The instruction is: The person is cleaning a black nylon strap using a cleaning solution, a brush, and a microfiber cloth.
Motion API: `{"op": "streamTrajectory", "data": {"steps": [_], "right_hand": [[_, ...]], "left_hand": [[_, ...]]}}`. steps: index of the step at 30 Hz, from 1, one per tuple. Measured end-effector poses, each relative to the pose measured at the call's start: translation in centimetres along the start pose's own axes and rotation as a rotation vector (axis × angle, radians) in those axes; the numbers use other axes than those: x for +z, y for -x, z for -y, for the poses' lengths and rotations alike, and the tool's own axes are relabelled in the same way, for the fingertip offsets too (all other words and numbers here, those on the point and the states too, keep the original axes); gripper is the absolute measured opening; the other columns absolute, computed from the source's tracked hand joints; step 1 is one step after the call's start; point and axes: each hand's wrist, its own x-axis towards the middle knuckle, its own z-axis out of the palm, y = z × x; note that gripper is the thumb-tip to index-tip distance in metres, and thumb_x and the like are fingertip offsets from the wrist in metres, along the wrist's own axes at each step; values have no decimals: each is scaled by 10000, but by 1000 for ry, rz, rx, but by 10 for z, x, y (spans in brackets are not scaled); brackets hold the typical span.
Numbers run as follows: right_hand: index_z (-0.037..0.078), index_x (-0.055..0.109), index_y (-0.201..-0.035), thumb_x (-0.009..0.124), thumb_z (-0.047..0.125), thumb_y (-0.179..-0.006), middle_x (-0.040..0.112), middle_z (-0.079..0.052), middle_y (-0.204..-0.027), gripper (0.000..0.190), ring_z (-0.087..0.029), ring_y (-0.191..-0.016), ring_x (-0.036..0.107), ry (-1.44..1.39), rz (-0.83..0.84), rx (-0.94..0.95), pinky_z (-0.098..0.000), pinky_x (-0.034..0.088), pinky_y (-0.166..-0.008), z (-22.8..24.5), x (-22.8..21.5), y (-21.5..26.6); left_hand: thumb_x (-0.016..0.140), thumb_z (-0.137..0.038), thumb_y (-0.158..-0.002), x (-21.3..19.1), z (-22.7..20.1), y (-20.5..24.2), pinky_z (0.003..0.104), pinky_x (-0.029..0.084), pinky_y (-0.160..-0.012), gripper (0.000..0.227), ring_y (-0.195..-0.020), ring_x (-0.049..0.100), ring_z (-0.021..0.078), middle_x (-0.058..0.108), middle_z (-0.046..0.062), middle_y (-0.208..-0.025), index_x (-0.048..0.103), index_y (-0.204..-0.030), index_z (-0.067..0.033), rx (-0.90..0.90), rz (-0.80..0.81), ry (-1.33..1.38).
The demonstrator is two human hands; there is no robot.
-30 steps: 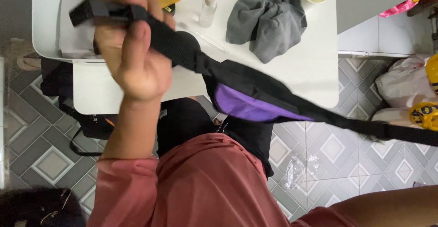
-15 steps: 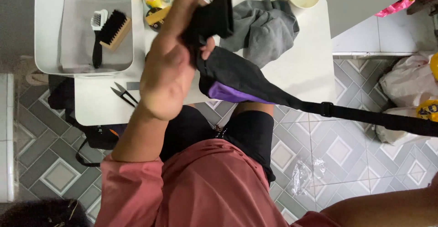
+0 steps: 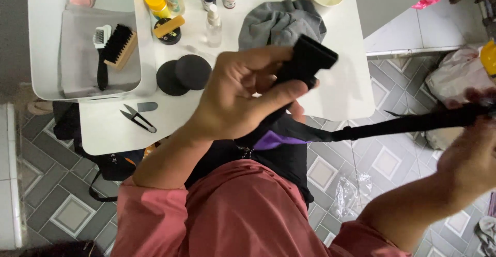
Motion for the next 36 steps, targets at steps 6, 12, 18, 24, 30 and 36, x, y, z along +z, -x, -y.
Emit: {"op": "streamTrajectory", "data": {"steps": [6, 12, 18, 24, 30, 36], "right_hand": [[19, 577, -1339, 670, -55, -1223, 627, -123, -1270, 166, -186, -1100, 619, 205, 89, 157, -273, 497, -981, 25, 11, 6], [41, 691, -1300, 783, 141, -897, 783, -74, -1016, 425, -131, -940, 723, 472, 664, 228, -289, 520, -903, 82, 30, 0], [-85, 398, -1474, 605, 427, -897, 637, -173, -1055, 799, -226, -909, 627, -79, 592, 90, -321, 509, -841, 92, 68, 10], [56, 644, -1054, 664, 288, -977, 658, -24, -794, 245, -111, -618, 538, 12, 522, 2, -229, 424, -620, 109, 98, 4], [-79, 505, -1079, 679, 289, -984, 603, -236, -919, 418, -315, -739, 667, -128, -27, -105, -329, 485, -678, 103, 75, 9], [-96, 666, -1276, 581, -55, -1044, 533, -147, -1043, 251, -199, -869, 459, 116, 84, 28, -316, 359, -793, 56, 54, -20]], "left_hand": [[694, -91, -1052, 3, 4, 3, 233, 728, -680, 284, -821, 800, 192, 755, 132, -1116, 614, -1324, -105, 36, 168, -124], [727, -97, -1000, 17, 6, 3, 192, 612, -637, 360, -715, 800, 136, 803, 95, -883, 598, -1329, -30, 50, 253, -307], [695, -237, -963, 33, 13, -2, 218, 580, -696, 383, -629, 721, 138, 793, 66, -854, 476, -1258, -129, -240, 306, -306], [706, -197, -926, 34, 24, -1, 257, 680, -584, 419, -655, 778, 217, 786, 182, -929, 398, -1193, -104, -322, 225, -242], [733, -452, -876, -14, 90, 19, 353, 452, -961, 536, -803, 606, 186, 638, -2, -843, 692, -1212, -36, -229, 586, -542], [458, -361, -1044, -18, 45, 17, 364, 501, -868, 432, -1015, 712, 291, 729, 100, -1191, 517, -1363, -75, -353, 707, -507]]}}
